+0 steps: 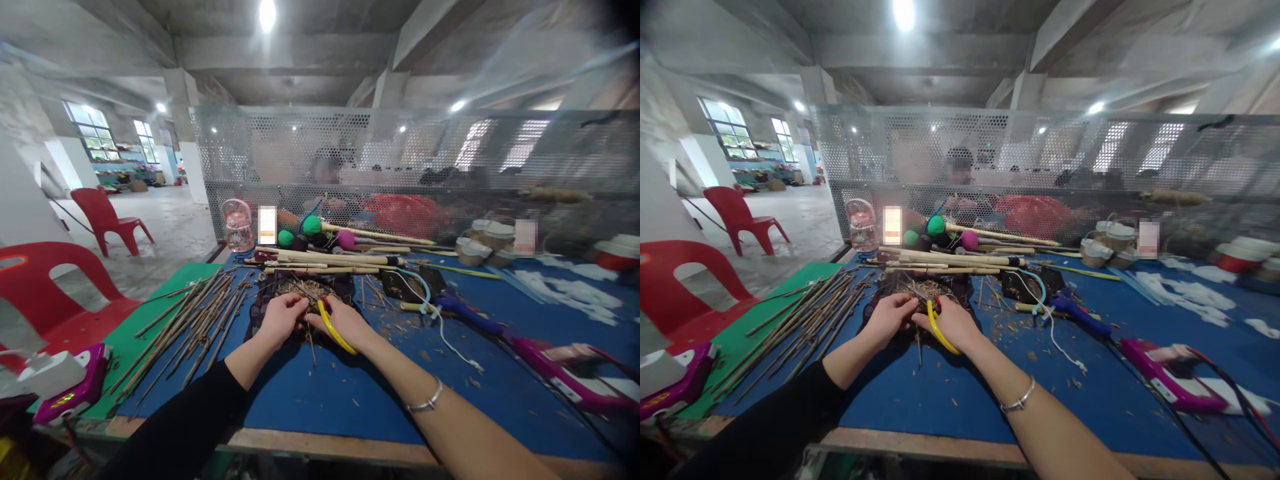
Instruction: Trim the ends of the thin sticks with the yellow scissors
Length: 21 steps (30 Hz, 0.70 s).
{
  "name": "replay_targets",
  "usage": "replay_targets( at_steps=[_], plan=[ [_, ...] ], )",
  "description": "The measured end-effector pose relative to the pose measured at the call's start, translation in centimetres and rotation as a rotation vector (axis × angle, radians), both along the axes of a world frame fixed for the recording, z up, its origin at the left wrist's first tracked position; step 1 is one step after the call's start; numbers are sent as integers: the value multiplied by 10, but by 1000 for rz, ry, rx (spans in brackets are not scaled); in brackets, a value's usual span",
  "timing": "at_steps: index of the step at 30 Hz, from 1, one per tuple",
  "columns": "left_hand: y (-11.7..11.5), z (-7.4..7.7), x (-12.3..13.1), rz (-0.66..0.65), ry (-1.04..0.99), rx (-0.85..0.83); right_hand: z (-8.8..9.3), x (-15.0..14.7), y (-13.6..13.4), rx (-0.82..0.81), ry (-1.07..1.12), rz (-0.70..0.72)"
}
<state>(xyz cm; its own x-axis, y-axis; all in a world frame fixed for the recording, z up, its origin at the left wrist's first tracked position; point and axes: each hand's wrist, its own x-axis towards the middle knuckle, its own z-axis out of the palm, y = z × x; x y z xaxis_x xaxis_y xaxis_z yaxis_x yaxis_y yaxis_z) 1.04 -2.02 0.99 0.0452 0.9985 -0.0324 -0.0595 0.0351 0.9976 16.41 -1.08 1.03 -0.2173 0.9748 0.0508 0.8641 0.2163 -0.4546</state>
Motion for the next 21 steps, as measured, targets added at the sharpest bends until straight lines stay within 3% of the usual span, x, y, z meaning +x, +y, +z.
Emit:
replay_targets(
  at_steps=[14, 21],
  plan=[
    [-2, -1, 9, -8, -115, -73, -1, -5, -1, 52, -30, -76],
    [-2, -4, 6, -35, -83, -19, -1, -7, -3, 86, -41, -53]
  ],
)
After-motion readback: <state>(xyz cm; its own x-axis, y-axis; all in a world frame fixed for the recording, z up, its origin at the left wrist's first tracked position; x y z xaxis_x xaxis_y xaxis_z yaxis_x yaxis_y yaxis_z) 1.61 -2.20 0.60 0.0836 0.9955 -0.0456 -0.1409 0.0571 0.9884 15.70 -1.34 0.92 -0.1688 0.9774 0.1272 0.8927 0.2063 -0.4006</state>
